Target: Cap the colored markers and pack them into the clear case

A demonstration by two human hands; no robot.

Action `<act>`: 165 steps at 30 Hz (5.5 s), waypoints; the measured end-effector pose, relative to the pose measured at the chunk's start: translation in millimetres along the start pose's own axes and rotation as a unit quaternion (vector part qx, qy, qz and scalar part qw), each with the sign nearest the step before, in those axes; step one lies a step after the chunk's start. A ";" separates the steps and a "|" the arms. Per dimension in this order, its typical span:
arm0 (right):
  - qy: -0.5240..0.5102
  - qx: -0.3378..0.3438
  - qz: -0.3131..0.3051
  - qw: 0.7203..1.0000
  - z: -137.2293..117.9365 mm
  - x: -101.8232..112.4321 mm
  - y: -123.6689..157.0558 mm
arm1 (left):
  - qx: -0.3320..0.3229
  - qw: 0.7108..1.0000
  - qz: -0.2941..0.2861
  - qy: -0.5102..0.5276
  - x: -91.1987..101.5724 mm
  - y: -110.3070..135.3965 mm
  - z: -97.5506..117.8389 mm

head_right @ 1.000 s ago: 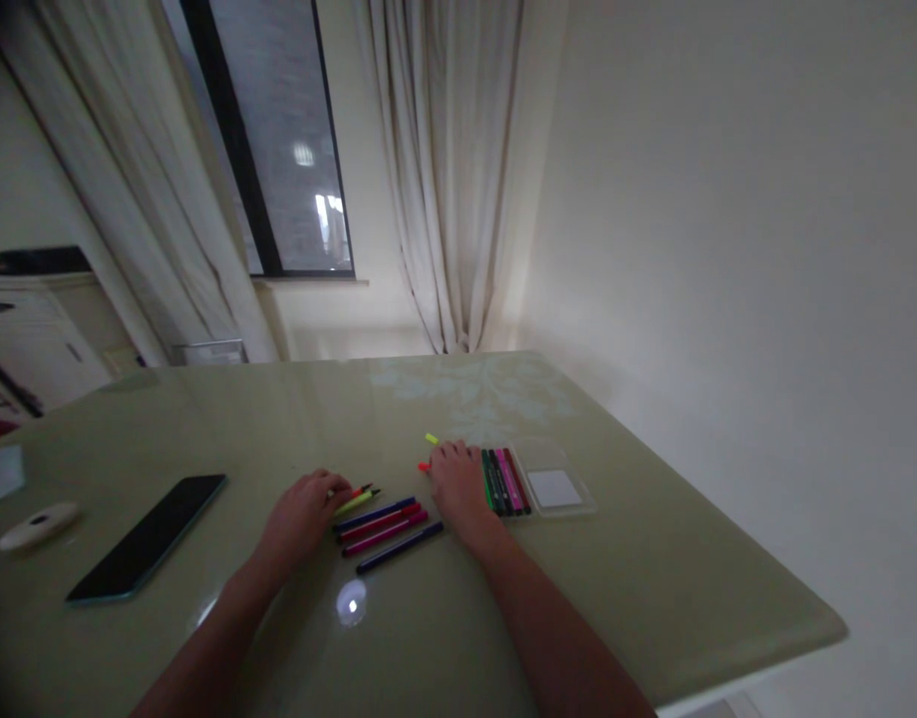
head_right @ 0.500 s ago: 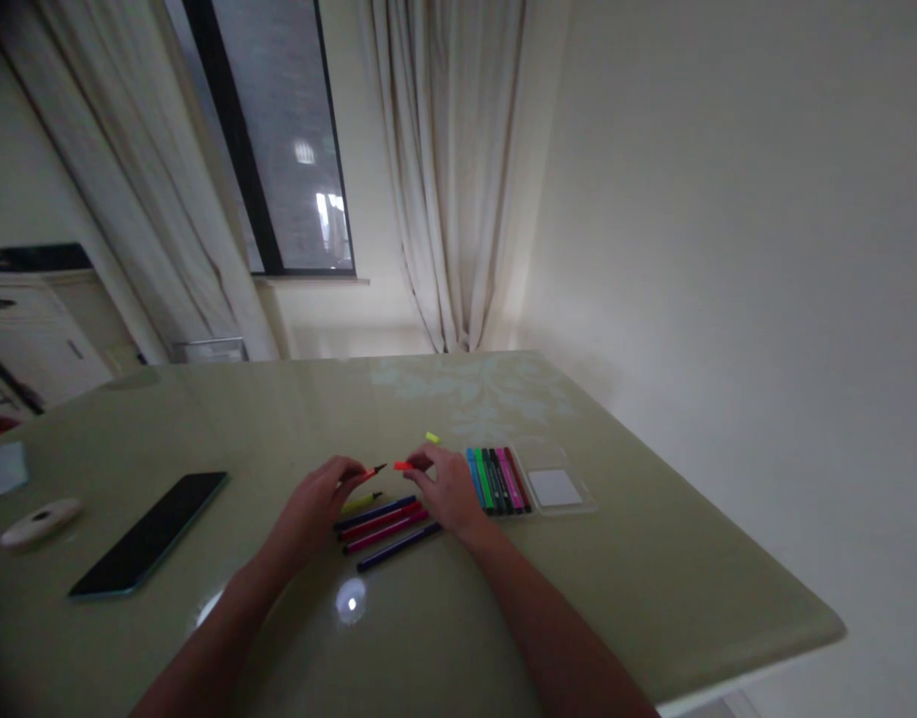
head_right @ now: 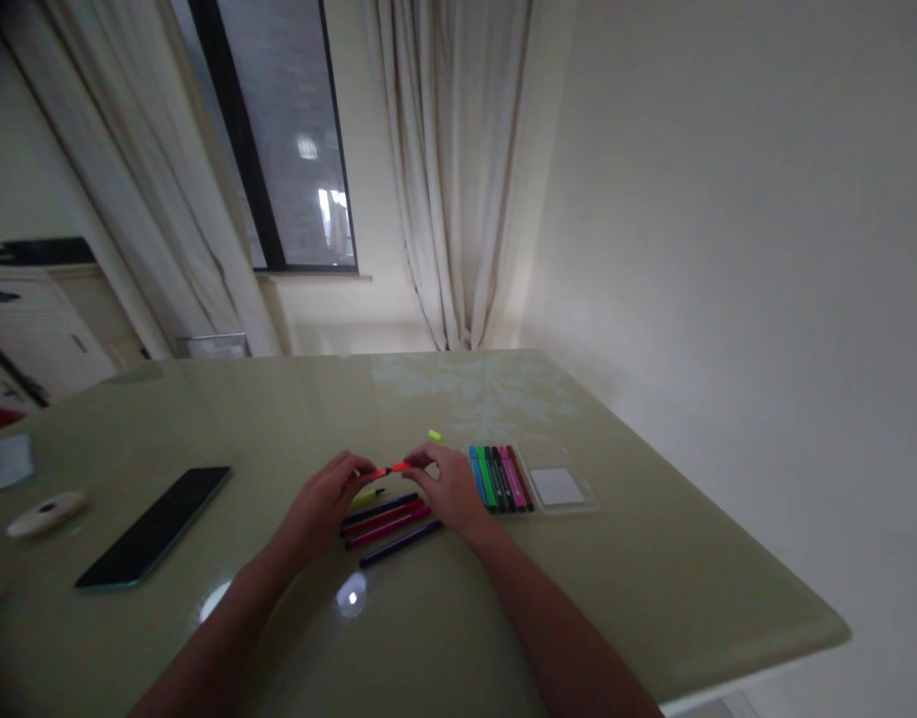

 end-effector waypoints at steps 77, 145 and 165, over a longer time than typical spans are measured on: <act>-0.179 -0.033 -0.039 0.982 3.0 -3.3 1.8 | -0.039 0.997 0.009 0.062 -6.5 0.5 6.4; -0.322 -0.080 0.019 0.943 12.8 -1.6 -3.9 | 0.040 0.954 -0.004 0.296 -18.1 -1.3 20.8; -0.338 -0.100 0.071 0.933 12.9 16.2 -5.4 | -0.011 0.983 -0.029 0.183 -27.2 -0.5 15.2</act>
Point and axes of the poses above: each hand's wrist, its own y-axis away from the middle knuckle, its own x-axis out of the back of the hand, z = x × y, the point moved 2 cm from there along -y, towards the middle knuckle, and after that the axes turned 13 degrees about -z, right-handed, at the moved point
